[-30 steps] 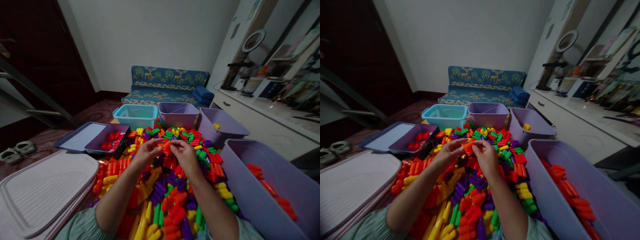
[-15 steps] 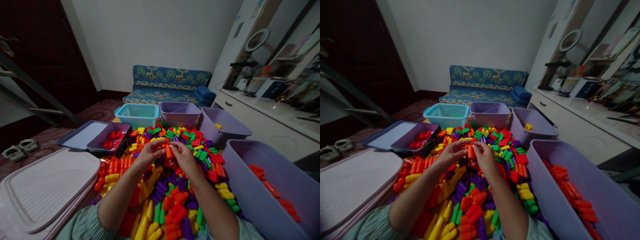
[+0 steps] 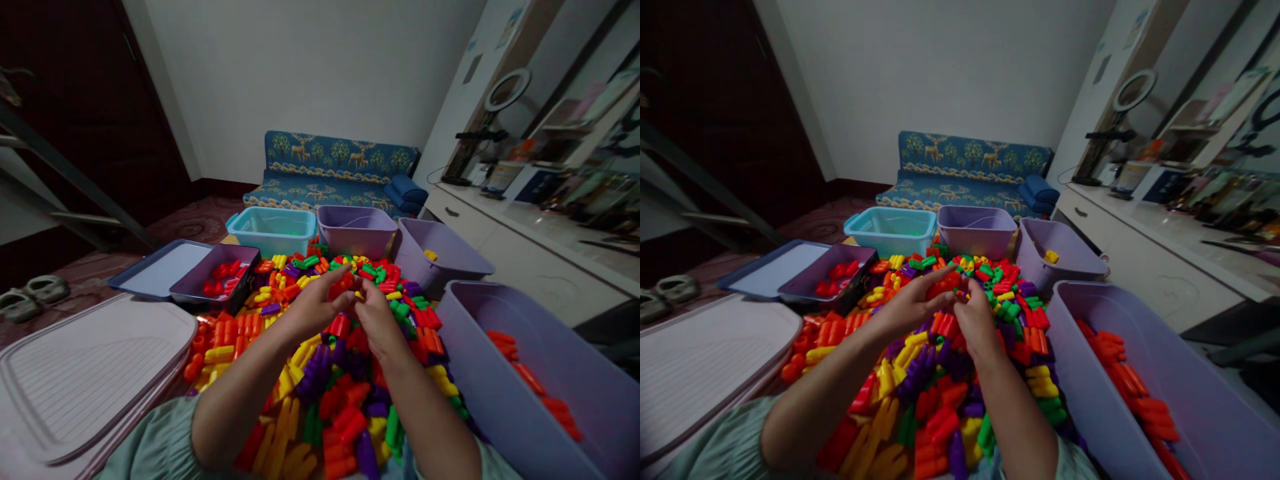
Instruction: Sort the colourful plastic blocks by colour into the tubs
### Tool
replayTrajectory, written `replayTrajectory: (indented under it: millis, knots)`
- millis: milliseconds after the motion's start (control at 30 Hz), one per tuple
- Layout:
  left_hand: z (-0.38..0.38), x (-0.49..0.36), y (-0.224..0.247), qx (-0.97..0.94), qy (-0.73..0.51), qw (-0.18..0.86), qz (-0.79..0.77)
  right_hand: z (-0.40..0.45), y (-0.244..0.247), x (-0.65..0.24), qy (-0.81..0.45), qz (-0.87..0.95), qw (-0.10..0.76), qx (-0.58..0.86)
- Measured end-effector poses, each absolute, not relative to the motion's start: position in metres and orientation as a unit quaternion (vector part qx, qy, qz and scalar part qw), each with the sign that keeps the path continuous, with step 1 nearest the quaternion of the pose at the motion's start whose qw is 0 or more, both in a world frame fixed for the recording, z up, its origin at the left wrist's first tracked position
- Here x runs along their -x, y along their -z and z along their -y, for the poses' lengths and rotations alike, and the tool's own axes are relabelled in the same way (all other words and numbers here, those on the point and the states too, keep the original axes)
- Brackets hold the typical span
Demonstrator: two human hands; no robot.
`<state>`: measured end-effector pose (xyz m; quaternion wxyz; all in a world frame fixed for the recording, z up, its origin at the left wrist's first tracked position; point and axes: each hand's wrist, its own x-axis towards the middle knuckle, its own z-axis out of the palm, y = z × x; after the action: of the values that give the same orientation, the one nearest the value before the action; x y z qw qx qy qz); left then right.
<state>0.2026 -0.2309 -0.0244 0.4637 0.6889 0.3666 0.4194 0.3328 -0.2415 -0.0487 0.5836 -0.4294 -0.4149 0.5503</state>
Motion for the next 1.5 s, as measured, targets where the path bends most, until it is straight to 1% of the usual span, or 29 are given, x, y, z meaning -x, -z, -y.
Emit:
replayTrajectory:
  millis: [133,200,267,400,467,567,700,800,867,1000,1100,1167,1233,1300,1333,1433,1500]
  knots:
    - [0.224,-0.233,-0.006,-0.725,-0.429,0.406,-0.354,0.242,0.034,-0.339,-0.537,0.381,0.647,0.385]
    - [0.218,-0.251,-0.015,-0.723,-0.439,0.412,-0.340,0.244,0.029,-0.342,-0.510,0.378,0.679,0.370]
    - [0.211,-0.269,-0.018,-0.679,-0.449,0.479,-0.329,0.248,0.025,-0.347,-0.468,0.365,0.703,0.392]
    - [0.203,-0.301,-0.011,-0.473,-0.426,0.723,-0.270,0.265,0.018,-0.367,-0.399,0.338,0.725,0.448]
    - [0.204,-0.316,-0.008,-0.388,-0.394,0.799,-0.235,0.275,0.010,-0.382,-0.381,0.295,0.748,0.455]
    - [0.209,-0.342,-0.011,-0.327,-0.341,0.859,-0.198,0.287,-0.009,-0.410,-0.373,0.244,0.772,0.453]
    - [0.217,-0.384,-0.031,-0.281,-0.277,0.903,-0.168,0.292,-0.031,-0.449,-0.342,0.206,0.782,0.480]
    - [0.222,-0.409,-0.043,-0.251,-0.240,0.924,-0.161,0.292,-0.034,-0.474,-0.322,0.175,0.775,0.515]
    - [0.226,-0.416,-0.045,-0.248,-0.239,0.925,-0.160,0.292,-0.032,-0.484,-0.312,0.152,0.767,0.540]
    - [0.228,-0.400,-0.032,-0.298,-0.296,0.888,-0.187,0.298,-0.026,-0.477,-0.239,0.144,0.768,0.577]
    - [0.222,-0.363,-0.013,-0.342,-0.372,0.841,-0.195,0.299,-0.021,-0.448,-0.178,0.229,0.793,0.535]
    - [0.214,-0.327,0.001,-0.402,-0.418,0.790,-0.200,0.293,-0.014,-0.425,-0.189,0.318,0.777,0.510]
    - [0.205,-0.286,0.016,-0.485,-0.450,0.706,-0.252,0.280,-0.004,-0.404,-0.250,0.419,0.708,0.511]
    - [0.198,-0.243,0.029,-0.546,-0.477,0.597,-0.343,0.264,0.009,-0.388,-0.303,0.519,0.608,0.520]
    - [0.196,-0.223,0.036,-0.576,-0.483,0.538,-0.382,0.256,0.016,-0.381,-0.306,0.566,0.557,0.525]
    - [0.194,-0.175,0.051,-0.638,-0.479,0.386,-0.464,0.236,0.035,-0.371,-0.226,0.688,0.415,0.550]
    - [0.196,-0.156,0.057,-0.665,-0.447,0.331,-0.499,0.229,0.046,-0.370,-0.153,0.734,0.327,0.576]
